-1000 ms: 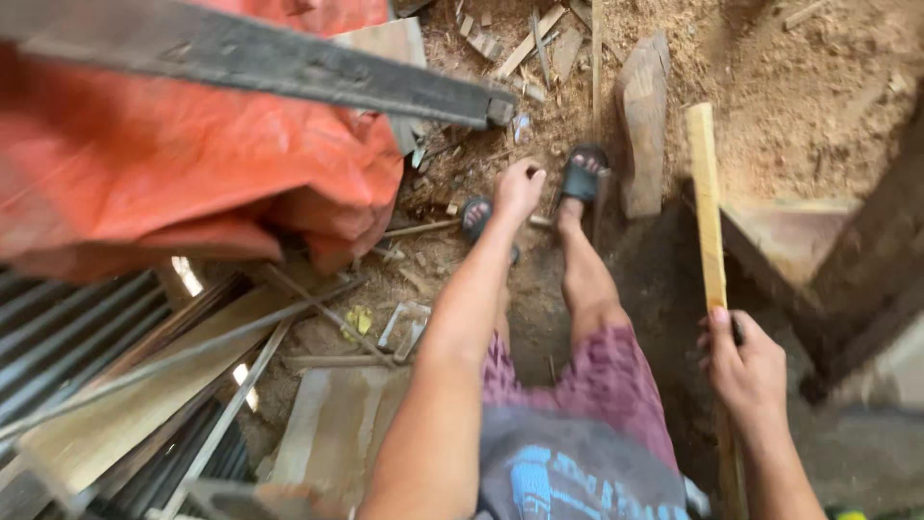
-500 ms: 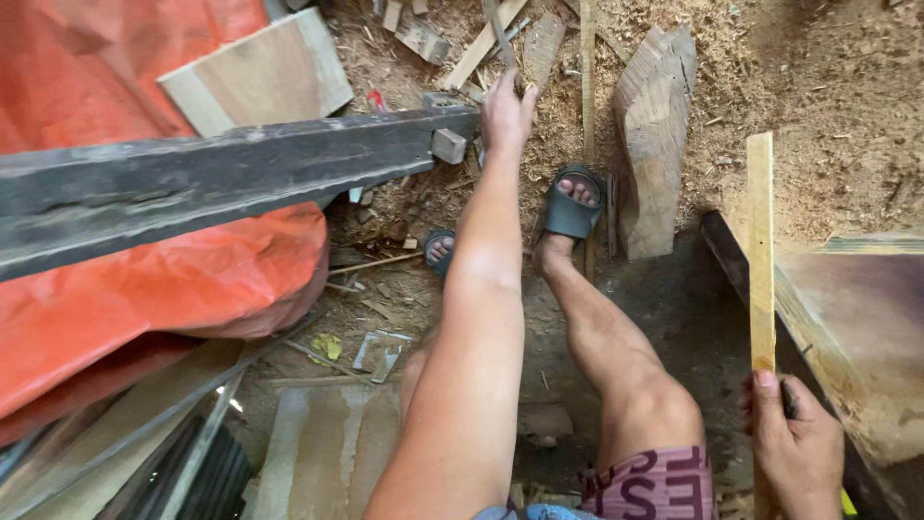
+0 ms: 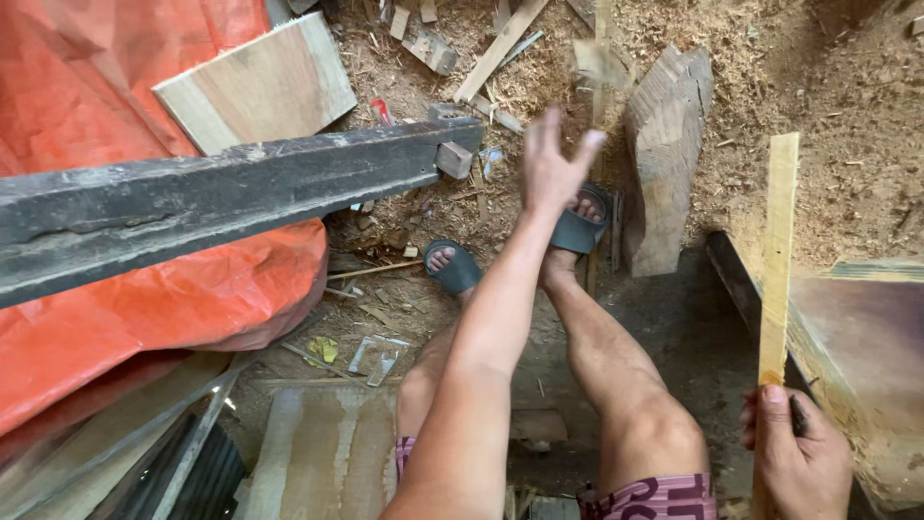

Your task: The person picks up a small wooden stick and a metal hand plane, then repeatedly rubs the plane's blade against a sharpening stone mounted on a workbench. The person adjusts the plane and continues sharpening the blade.

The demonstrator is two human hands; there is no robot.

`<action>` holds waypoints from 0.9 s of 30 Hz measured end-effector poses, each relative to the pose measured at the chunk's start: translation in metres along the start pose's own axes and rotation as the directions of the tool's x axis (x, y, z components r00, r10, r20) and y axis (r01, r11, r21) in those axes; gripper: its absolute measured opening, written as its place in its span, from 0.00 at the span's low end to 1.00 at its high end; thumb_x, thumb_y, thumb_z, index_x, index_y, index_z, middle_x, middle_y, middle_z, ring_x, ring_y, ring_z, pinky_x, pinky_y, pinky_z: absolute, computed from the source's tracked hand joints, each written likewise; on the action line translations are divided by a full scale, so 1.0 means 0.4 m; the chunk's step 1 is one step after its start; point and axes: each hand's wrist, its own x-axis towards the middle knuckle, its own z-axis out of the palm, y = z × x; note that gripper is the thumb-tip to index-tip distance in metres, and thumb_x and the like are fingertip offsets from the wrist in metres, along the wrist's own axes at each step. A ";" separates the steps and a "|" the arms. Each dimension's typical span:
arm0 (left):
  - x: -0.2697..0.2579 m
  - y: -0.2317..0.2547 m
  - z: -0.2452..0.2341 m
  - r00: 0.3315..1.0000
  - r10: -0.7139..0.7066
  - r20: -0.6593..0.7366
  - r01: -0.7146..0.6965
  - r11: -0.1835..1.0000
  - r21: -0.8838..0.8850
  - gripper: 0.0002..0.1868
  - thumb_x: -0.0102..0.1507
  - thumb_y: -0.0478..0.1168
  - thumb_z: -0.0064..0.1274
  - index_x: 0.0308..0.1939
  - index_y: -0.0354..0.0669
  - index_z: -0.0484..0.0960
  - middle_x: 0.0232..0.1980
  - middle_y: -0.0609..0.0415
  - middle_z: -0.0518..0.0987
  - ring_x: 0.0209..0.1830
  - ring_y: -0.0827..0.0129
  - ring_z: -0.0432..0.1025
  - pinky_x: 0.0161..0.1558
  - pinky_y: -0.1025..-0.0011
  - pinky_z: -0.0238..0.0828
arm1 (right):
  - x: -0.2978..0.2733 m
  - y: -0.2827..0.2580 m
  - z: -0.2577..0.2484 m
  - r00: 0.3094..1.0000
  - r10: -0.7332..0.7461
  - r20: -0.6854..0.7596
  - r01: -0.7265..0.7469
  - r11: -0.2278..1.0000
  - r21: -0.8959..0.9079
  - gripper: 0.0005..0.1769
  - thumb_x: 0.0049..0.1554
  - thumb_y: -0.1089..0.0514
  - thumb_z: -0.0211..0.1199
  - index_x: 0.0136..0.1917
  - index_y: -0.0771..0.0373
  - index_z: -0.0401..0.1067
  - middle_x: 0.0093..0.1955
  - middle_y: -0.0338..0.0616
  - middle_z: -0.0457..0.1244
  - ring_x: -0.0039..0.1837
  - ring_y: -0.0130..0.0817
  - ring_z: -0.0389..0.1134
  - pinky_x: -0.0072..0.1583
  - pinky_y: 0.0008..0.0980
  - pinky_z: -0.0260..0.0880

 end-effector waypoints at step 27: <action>0.301 0.243 -0.122 0.927 0.272 0.257 -0.260 0.962 -0.078 0.13 0.66 0.48 0.50 0.45 0.43 0.81 0.39 0.52 0.83 0.35 0.68 0.79 0.39 0.67 0.81 | 0.050 0.115 -0.022 0.997 0.078 -0.028 -0.076 0.996 0.040 0.19 0.71 0.50 0.57 0.52 0.69 0.76 0.36 0.44 0.66 0.36 0.27 0.65 0.40 0.25 0.64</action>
